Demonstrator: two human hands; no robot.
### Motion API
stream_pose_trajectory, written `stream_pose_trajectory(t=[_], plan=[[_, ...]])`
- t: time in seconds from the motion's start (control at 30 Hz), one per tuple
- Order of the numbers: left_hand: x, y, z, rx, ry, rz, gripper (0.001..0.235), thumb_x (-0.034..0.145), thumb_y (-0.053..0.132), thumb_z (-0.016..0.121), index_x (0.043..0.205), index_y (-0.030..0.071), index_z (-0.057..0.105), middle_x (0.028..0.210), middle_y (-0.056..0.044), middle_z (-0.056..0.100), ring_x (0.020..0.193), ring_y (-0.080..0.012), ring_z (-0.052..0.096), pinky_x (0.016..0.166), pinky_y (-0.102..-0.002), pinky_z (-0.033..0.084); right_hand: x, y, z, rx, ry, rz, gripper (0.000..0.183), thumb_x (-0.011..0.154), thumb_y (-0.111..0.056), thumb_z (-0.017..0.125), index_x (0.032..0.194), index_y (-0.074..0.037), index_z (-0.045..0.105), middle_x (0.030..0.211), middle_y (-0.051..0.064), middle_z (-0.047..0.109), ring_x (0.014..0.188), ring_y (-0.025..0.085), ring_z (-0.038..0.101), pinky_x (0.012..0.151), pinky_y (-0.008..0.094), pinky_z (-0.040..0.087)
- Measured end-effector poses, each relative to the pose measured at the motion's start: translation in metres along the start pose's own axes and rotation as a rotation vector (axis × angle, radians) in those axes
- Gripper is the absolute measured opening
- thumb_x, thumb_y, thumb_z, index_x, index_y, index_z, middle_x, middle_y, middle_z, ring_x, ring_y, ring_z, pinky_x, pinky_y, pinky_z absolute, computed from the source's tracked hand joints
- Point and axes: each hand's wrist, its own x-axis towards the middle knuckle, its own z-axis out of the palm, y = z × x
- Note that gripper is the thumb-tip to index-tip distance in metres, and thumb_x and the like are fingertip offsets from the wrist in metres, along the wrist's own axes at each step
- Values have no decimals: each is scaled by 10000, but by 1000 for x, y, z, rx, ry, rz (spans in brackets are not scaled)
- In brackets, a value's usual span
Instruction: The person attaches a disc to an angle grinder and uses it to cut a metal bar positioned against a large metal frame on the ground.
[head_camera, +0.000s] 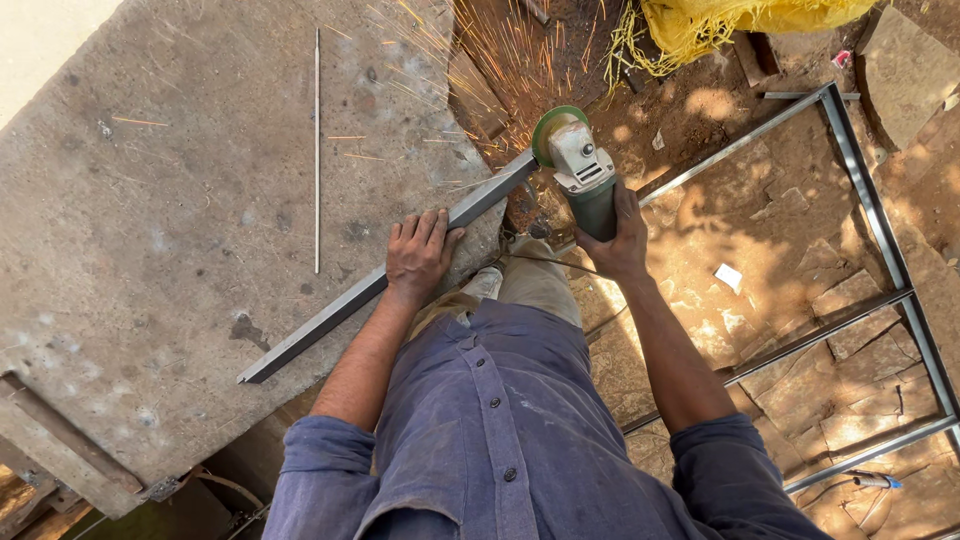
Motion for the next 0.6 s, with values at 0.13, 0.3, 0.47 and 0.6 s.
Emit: stream_pose_trajectory(t=[0.13,0.3,0.47,0.6], plan=[[1,-1,1,15,31,11,395,1000,369,708,1163,10,728,1135,-99,697,976,-260,646,796,-416,507,4,6,7,34,12,-31,1012,729,-181,907,1579,-81,369,1338,198,584,1175,391,655,953,470,569],[-2,-3,6,9,10,0,399,1000,371,707,1178,15,732,1149,-96,698,1002,-271,653,805,-418,512,4,15,12,82,16,-49,980,731,-183,905,1561,-73,397,1337,195,587,1183,380,659,972,457,569],[-3,-3,7,37,20,9,402,996,381,710,1180,24,725,1159,-96,693,1024,-272,653,816,-418,517,0,19,18,84,39,-58,982,752,-192,920,1565,-44,391,1358,218,575,1224,388,629,1015,473,542],[-2,-1,5,9,3,-2,413,989,373,717,1186,10,724,1154,-97,692,1022,-269,652,802,-419,513,-1,20,19,107,45,-53,979,750,-195,919,1567,-47,399,1352,218,576,1209,380,635,1007,467,546]])
